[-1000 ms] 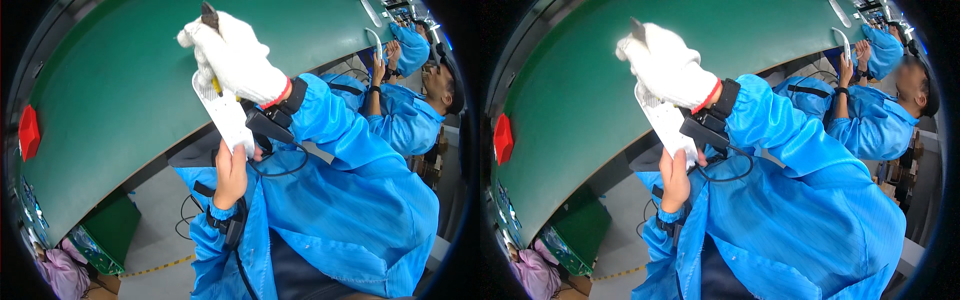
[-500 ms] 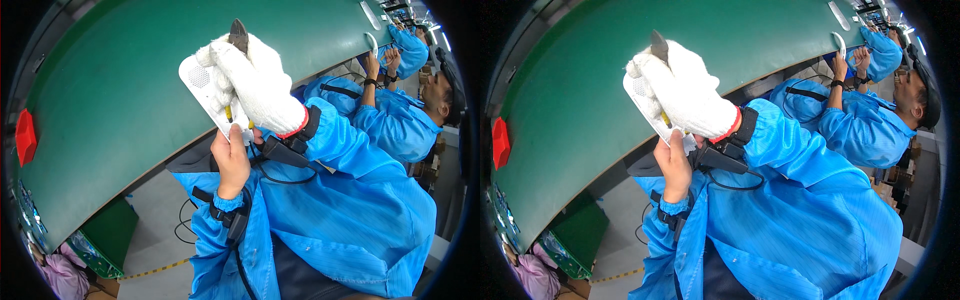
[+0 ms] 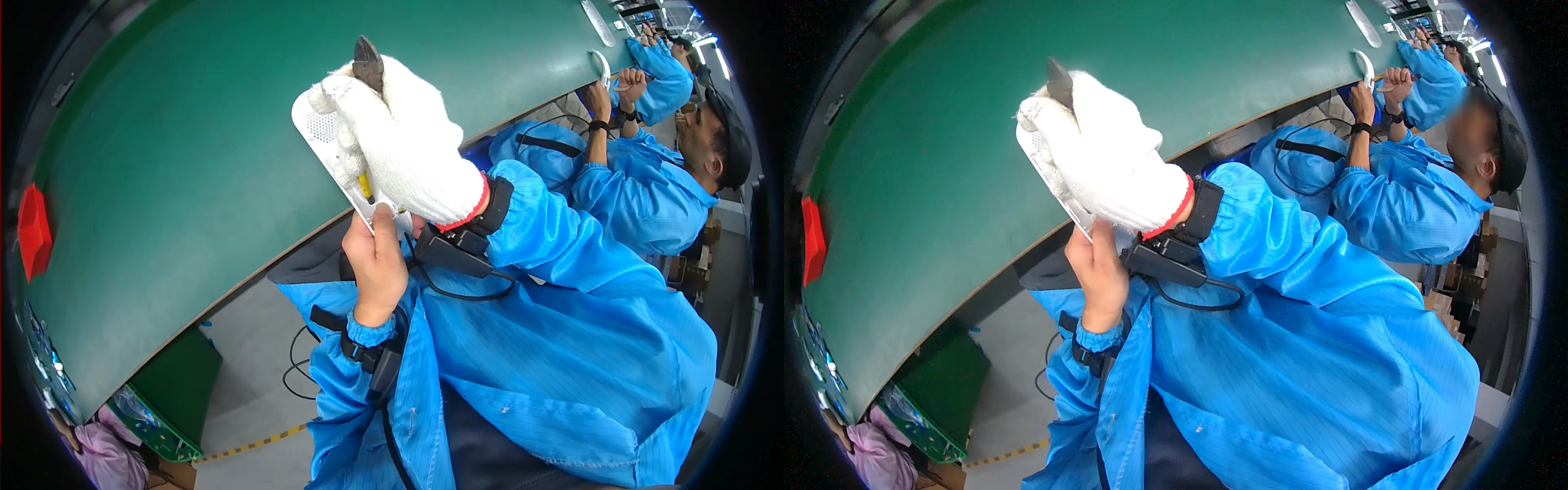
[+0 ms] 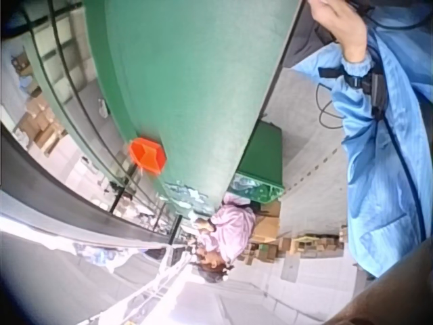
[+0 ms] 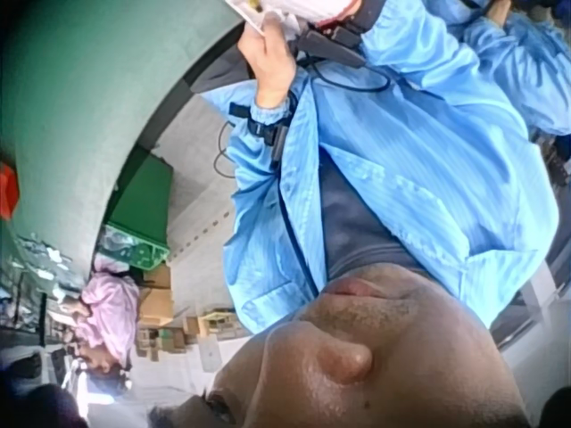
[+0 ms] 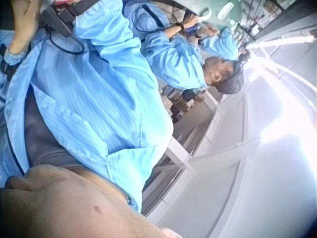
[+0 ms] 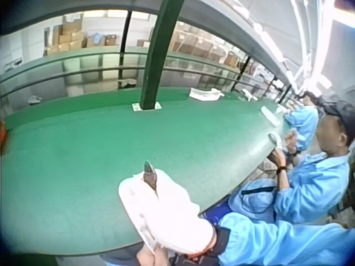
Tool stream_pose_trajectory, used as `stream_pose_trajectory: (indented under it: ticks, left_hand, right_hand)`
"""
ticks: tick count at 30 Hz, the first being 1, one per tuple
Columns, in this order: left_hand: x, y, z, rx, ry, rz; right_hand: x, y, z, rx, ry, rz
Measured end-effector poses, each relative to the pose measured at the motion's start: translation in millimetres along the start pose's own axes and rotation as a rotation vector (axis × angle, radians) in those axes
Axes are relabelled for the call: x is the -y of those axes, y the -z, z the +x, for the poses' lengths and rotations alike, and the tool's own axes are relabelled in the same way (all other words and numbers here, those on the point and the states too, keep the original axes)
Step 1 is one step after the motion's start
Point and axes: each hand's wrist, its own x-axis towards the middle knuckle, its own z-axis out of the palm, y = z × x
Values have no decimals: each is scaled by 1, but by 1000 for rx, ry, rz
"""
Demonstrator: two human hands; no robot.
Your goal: Trimming and assembling white plastic components using pliers at a factory workstation.
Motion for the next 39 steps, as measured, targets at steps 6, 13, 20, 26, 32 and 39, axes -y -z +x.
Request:
stream_pose_trajectory:
  ticks: [6, 13, 20, 26, 32, 39]
  left_hand:
    - [1, -1, 0, 27, 62, -63]
    - [0, 0, 0, 21, 71, -78]
    - [-1, 0, 2, 80, 84, -42]
    - [0, 1, 0, 41, 79, -56]
    - [1, 0, -4, 55, 22, -56]
    - [4, -2, 0, 46, 106, -77]
  right_hand:
    - [-1, 9, 2, 97, -46, 193]
    - [0, 6, 2, -2, 66, 58]
    - [-2, 9, 3, 3, -41, 147]
    - [-5, 6, 1, -11, -43, 148]
    - [-2, 9, -5, -85, 140, -96]
    - [12, 29, 12, 287, -50, 102]
